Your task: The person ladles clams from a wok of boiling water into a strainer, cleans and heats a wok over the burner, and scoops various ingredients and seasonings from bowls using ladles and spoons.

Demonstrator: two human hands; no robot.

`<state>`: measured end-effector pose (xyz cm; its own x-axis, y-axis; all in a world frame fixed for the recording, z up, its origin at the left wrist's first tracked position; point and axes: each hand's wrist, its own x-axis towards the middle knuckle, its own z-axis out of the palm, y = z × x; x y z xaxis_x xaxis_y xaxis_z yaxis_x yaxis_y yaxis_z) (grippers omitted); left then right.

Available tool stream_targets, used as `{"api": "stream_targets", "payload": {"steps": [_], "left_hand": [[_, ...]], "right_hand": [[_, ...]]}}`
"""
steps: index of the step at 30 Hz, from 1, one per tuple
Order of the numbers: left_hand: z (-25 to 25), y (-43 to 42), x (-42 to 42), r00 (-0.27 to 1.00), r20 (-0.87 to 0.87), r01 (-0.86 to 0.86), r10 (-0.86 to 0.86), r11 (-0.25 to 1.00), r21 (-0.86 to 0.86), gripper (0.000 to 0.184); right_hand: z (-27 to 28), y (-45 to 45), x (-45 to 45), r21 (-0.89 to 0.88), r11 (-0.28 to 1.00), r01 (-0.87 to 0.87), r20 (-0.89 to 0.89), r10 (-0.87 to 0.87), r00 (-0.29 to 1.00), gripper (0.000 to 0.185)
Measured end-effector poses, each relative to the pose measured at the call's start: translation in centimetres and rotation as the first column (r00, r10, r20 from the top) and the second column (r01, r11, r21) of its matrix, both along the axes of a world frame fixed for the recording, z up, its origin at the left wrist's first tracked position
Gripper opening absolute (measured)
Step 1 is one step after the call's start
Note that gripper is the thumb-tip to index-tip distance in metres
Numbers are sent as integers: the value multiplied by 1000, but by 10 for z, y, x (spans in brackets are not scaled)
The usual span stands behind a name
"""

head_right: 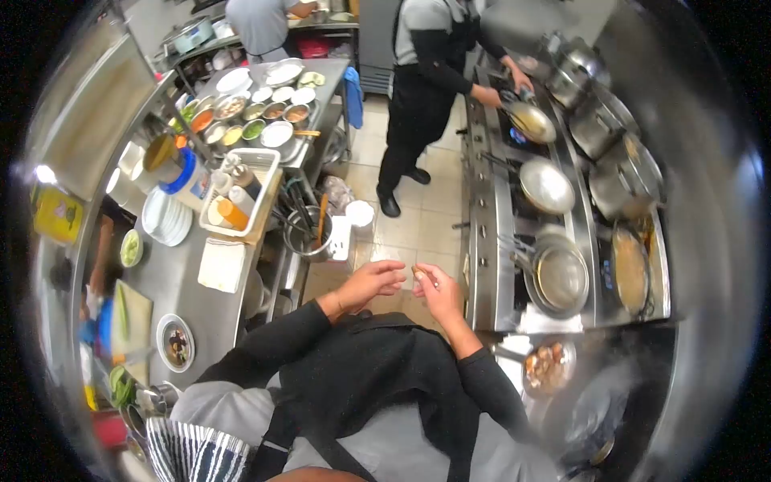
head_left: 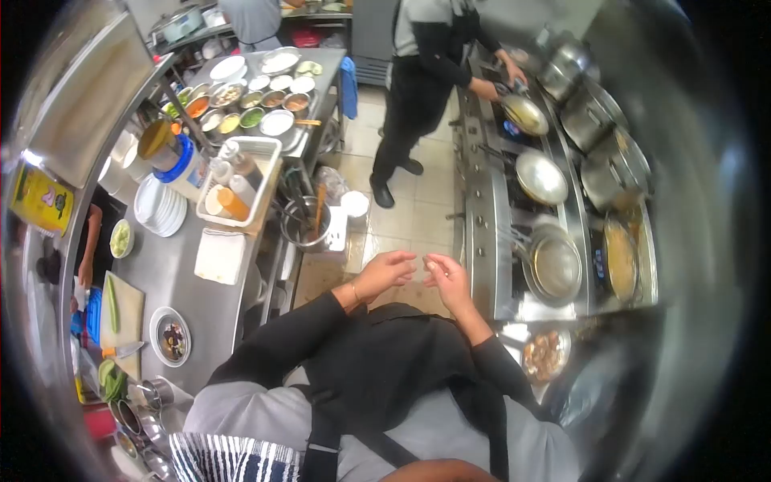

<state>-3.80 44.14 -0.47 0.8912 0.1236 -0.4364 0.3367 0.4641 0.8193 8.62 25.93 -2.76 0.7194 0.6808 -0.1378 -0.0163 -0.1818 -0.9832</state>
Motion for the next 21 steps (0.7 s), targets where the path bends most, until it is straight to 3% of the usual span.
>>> {"api": "stream_targets", "payload": {"steps": [3,5,7,11,13,16,19,21], "left_hand": [[-22,48,-32,992,55,-118,113,986,117,52],[-32,70,-56,974,20,-222,224,946,236,45],[-35,85,-83,953,-7,-293,302,932,214,41],[-60,98,-134,846,-124,-497,518,852,165,35],[-68,101,-153,793,-154,-574,590,807,141,32],[-70,104,-174,661,-239,-704,711,698,133,31],[-67,112,-179,580,-276,-746,767,636,199,32],[-67,120,-177,461,-231,-844,857,504,185,33]], "right_hand": [[7,64,6,-46,999,12,-43,-14,999,24],[-2,103,18,-26,999,-37,-44,36,998,29],[7,145,25,13,995,-101,227,96,969,22],[57,229,42,26,987,-161,356,141,924,21],[80,274,50,289,939,-185,200,129,971,19],[117,323,58,373,892,-257,318,138,938,20],[99,365,82,331,880,-341,407,193,893,23],[50,380,99,315,892,-323,309,226,924,23]]}}
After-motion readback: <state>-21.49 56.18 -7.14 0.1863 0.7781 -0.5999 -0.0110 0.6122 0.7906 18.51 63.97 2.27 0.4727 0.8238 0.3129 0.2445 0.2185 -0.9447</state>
